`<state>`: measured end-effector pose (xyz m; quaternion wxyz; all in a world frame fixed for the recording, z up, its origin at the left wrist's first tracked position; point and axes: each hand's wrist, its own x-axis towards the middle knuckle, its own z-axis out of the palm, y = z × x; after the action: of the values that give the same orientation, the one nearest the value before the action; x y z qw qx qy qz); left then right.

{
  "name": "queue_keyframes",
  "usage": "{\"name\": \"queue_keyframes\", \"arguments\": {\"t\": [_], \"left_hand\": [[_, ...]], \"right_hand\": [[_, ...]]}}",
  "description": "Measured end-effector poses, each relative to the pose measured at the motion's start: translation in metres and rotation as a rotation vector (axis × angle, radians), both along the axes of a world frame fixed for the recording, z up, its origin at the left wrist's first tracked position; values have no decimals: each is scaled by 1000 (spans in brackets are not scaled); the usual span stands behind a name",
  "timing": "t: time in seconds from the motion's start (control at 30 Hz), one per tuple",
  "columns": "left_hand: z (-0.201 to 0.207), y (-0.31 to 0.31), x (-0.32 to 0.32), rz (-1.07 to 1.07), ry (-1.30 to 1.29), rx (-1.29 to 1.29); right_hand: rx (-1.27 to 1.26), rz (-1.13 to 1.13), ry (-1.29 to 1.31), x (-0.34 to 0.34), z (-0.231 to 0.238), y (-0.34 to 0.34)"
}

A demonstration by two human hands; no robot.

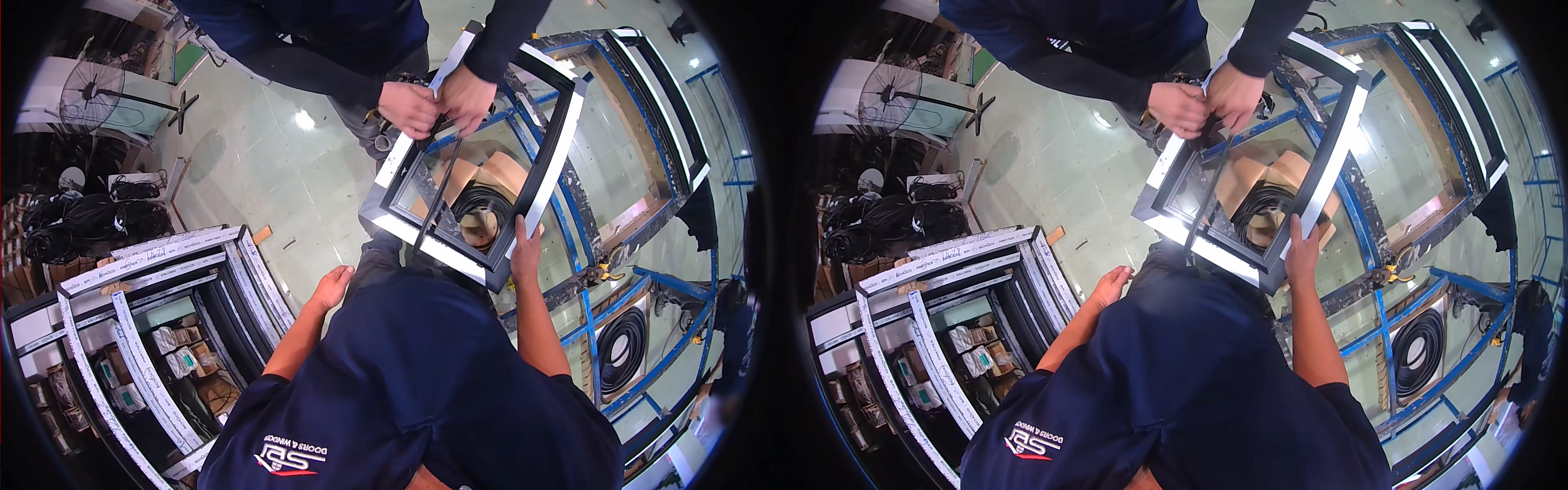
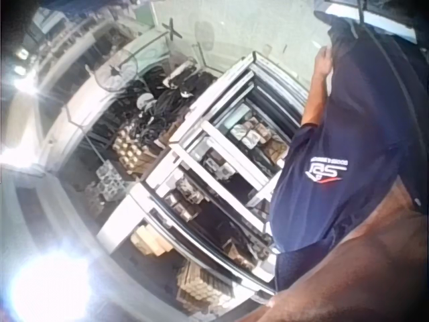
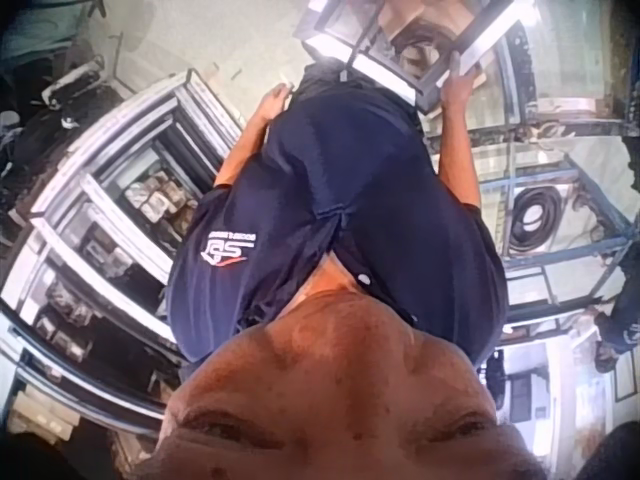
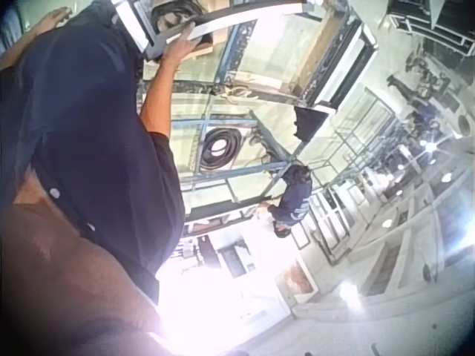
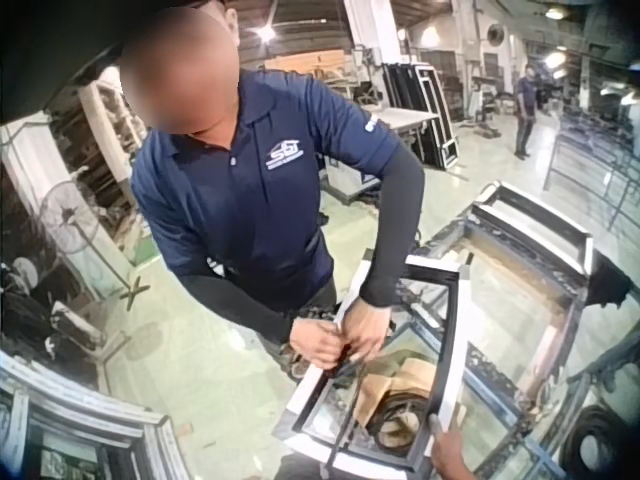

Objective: Installing a black rubber gasket or seal around the perimeter of a window frame.

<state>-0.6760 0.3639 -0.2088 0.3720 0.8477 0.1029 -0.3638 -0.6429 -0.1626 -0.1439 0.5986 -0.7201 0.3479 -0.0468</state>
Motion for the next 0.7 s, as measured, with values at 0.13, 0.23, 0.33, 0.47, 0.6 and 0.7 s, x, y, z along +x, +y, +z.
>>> {"name": "queue_keyframes", "arguments": {"t": [0.13, 0.23, 0.33, 0.47, 0.6, 0.7], "left_hand": [[2, -1, 3, -6, -17, 6], [6, -3, 5, -12, -15, 13], [6, -3, 5, -30, -35, 12], [4, -5, 6, -24, -31, 4], [3, -6, 7, -2, -12, -6], [1, -6, 6, -16, -15, 7]], "right_hand": [[-69, -34, -43, -1, -6, 0], [-73, -38, -45, -2, -8, 1], [-66, -42, -45, -2, -10, 0], [-51, -43, -63, -1, -10, 1], [-10, -50, -51, -1, -5, 2], [-51, -52, -54, -2, -4, 1]]}}
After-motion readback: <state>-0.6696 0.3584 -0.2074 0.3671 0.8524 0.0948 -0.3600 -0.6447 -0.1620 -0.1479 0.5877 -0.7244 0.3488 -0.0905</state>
